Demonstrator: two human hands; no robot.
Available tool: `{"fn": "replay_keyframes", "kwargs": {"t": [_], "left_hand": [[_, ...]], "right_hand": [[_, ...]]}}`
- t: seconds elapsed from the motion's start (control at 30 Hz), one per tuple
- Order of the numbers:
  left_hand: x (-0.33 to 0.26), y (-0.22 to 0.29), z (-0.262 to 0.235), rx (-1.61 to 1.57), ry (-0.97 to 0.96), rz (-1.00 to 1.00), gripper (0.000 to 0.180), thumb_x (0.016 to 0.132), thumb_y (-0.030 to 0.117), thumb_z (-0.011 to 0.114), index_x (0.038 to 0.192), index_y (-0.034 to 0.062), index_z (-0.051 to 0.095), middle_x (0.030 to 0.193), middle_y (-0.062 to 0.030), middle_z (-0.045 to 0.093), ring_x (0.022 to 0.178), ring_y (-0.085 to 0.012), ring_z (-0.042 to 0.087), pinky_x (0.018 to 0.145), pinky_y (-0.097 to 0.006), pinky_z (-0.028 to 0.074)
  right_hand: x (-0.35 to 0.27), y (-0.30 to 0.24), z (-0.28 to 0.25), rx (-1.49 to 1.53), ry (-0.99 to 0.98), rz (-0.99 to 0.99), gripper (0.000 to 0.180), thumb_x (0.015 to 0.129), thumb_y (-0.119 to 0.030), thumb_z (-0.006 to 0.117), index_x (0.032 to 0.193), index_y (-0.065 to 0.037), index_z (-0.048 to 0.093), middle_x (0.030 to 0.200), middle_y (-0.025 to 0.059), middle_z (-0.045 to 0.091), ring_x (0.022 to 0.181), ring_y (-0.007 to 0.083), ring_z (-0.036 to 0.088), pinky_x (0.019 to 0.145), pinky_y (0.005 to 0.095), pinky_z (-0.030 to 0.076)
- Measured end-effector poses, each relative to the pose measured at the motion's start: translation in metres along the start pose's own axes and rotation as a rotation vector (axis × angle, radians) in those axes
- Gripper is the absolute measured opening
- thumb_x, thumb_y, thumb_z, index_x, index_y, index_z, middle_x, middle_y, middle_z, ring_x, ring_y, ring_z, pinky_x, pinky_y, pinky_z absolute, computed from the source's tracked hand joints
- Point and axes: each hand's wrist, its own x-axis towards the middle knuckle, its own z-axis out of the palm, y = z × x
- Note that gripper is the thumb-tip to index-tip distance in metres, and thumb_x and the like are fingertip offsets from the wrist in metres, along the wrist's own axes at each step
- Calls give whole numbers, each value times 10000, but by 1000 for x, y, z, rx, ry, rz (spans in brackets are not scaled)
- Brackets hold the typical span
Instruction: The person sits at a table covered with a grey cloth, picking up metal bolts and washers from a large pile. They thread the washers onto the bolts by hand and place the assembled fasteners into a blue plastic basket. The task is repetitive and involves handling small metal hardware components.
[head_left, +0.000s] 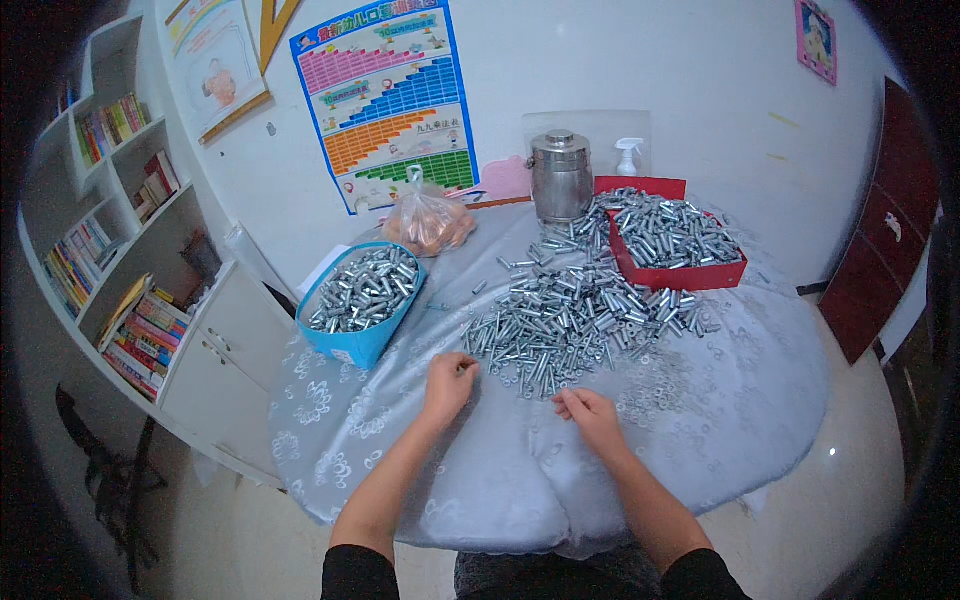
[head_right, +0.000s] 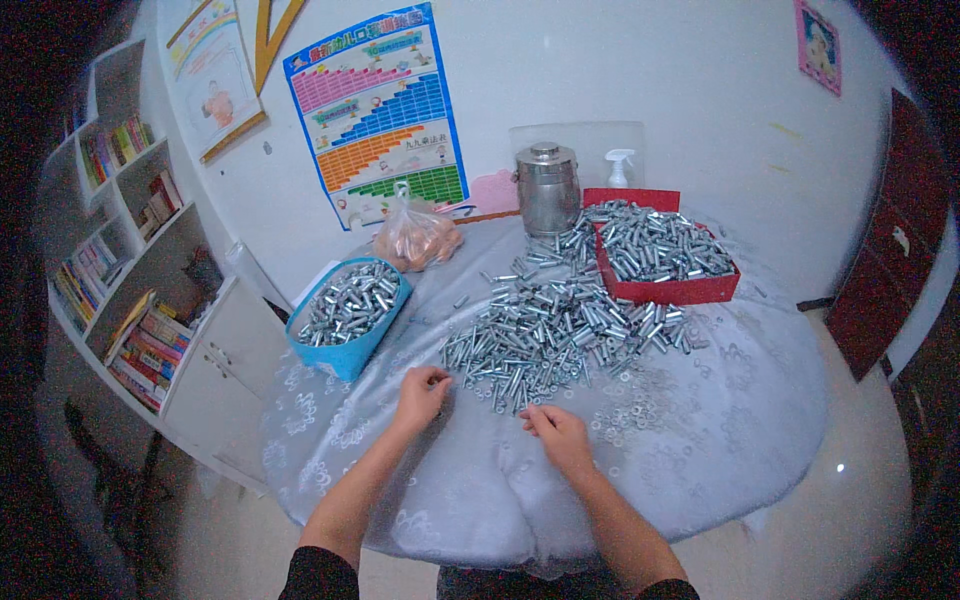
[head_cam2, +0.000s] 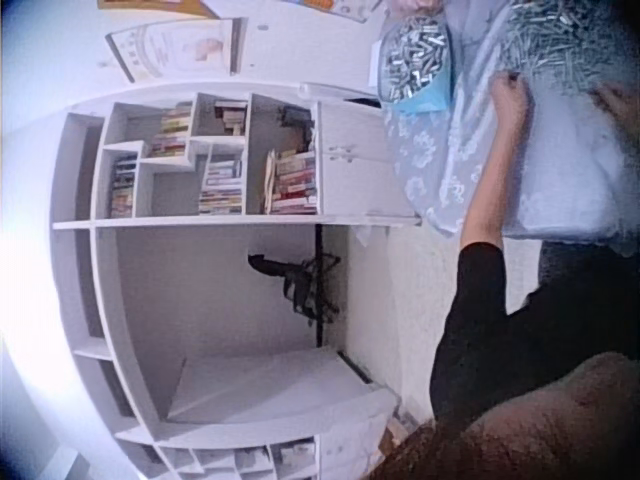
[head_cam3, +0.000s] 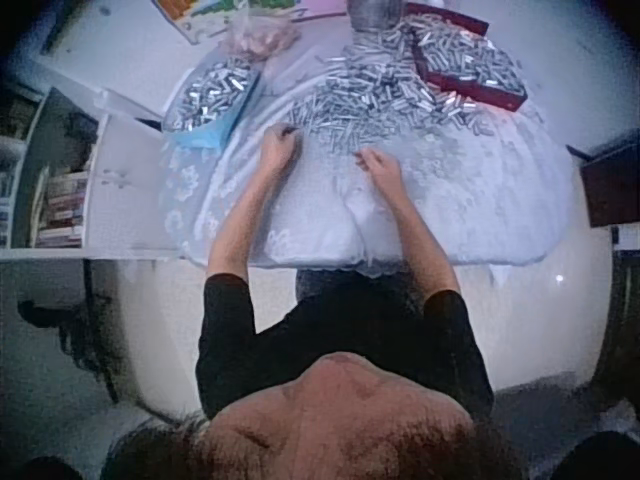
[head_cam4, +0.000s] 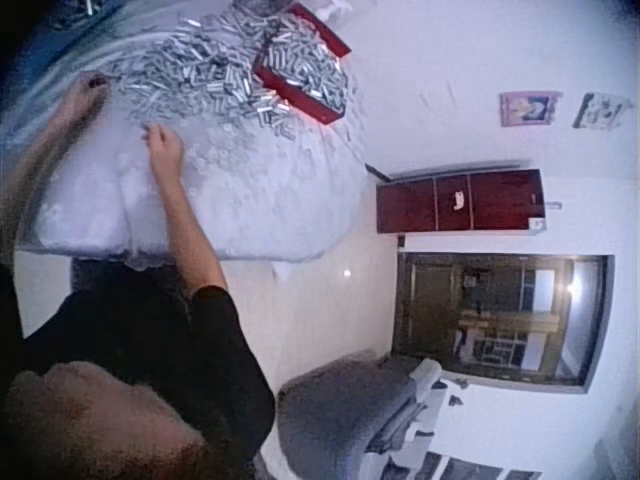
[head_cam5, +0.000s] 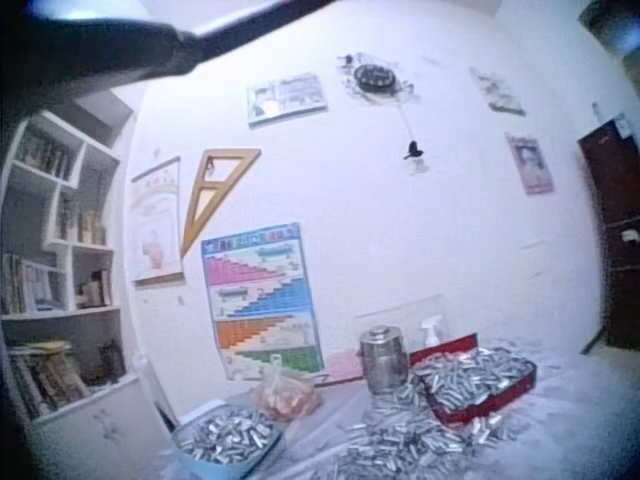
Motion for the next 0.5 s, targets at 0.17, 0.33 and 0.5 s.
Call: {"fn": "replay_keyframes", "kwargs": {"t": [0.17, 0.33, 0.5], "left_hand": [[9, 23, 24, 117, 11, 38, 167, 680, 157, 646, 747, 7, 617, 730, -143, 591, 727, -291, 549, 668, -365, 430], [8, 24, 36, 99, 58, -40, 119, 657, 105, 631, 666, -3, 580, 709, -158, 571, 744, -325, 515, 680, -401, 412], [5, 34, 27, 58, 68, -61, 108, 672, 76, 610, 658, -11, 547, 674, -170, 559, 683, -331, 521, 624, -394, 417]], "right_hand": [[-1, -7, -5, -12, 35, 14, 268, 868, -218, 495, 855, 16, 625, 723, 47, 603, 653, 86, 523, 623, 220, 422], [-1, -6, -3, -18, 41, 22, 263, 866, -221, 499, 870, 10, 624, 737, 50, 608, 677, 89, 532, 641, 223, 425], [4, 7, -9, -48, 88, -16, 242, 862, -205, 506, 898, 6, 620, 749, 45, 609, 684, 92, 534, 647, 225, 429]]}}
